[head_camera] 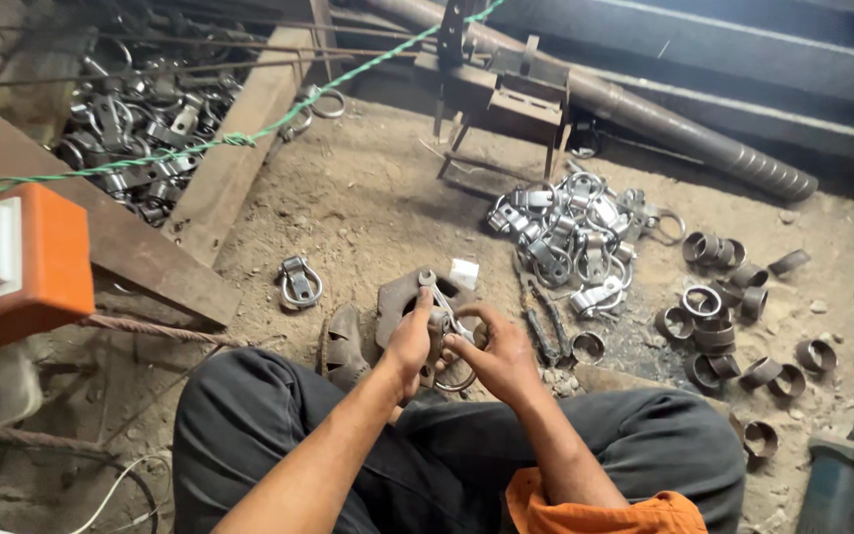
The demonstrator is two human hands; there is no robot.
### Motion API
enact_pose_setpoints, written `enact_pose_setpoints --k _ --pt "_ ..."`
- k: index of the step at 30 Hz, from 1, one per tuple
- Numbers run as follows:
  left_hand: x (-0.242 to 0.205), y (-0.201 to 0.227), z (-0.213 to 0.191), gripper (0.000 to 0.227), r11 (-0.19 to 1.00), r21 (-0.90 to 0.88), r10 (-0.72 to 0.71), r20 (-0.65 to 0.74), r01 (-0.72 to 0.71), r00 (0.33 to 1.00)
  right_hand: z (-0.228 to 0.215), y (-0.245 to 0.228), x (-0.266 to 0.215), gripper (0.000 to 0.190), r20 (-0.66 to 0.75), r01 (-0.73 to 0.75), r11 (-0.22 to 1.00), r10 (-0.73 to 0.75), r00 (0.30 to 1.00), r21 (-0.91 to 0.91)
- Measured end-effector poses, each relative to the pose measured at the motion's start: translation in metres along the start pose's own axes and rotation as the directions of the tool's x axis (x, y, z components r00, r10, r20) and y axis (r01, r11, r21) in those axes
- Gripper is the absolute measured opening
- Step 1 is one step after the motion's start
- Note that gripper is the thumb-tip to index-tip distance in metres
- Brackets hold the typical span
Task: The person sits on the floor and assembles metal hardware components, specifically shackle-like parts. They use a wrench to tighten a bolt on the assembly and then place the finished part on a pile of similar items.
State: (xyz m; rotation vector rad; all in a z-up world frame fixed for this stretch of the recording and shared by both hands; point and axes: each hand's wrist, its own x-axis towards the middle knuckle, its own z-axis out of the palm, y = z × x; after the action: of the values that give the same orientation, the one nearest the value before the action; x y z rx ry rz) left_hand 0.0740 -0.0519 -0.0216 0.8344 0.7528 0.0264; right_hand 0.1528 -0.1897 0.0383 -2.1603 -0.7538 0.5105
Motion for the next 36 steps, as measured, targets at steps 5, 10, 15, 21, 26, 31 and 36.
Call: enact_pose_setpoints --k 5,10,15,21,26,31,36 --pt "0.005 0.004 0.0 0.063 0.97 0.229 0.079 0.026 -0.083 0.997 0.002 0.002 0.009 0.05 0.004 0.211 0.968 -0.214 0.977 0.134" --pt "0.009 0.01 0.0 0.06 0.991 0.106 0.082 0.03 -0.085 0.996 0.008 0.011 0.02 0.048 0.018 0.031 0.995 -0.033 0.999 0.099" --pt "0.019 0.006 -0.003 0.057 0.991 -0.023 0.133 0.055 -0.132 0.99 0.025 0.049 0.03 0.033 0.03 -0.135 0.986 0.132 0.991 0.097" --pt "0.009 0.015 0.002 0.039 0.982 0.146 0.114 0.038 -0.118 0.993 0.055 0.097 0.034 0.02 0.23 -0.057 0.912 -0.042 0.972 0.406" --pt "0.002 0.023 0.007 0.036 0.95 0.278 0.147 0.007 -0.143 0.989 0.062 0.089 0.033 0.022 0.343 -0.38 0.735 0.211 0.915 0.561" --pt "0.005 0.016 0.013 0.036 0.916 0.364 0.191 -0.027 -0.168 0.981 0.062 0.082 0.033 0.023 0.332 -0.376 0.607 0.189 0.924 0.7" --pt "0.001 0.014 0.011 0.035 0.853 0.464 0.247 0.04 -0.237 0.968 0.067 0.096 0.031 0.026 0.388 -0.457 0.306 0.261 0.884 0.835"
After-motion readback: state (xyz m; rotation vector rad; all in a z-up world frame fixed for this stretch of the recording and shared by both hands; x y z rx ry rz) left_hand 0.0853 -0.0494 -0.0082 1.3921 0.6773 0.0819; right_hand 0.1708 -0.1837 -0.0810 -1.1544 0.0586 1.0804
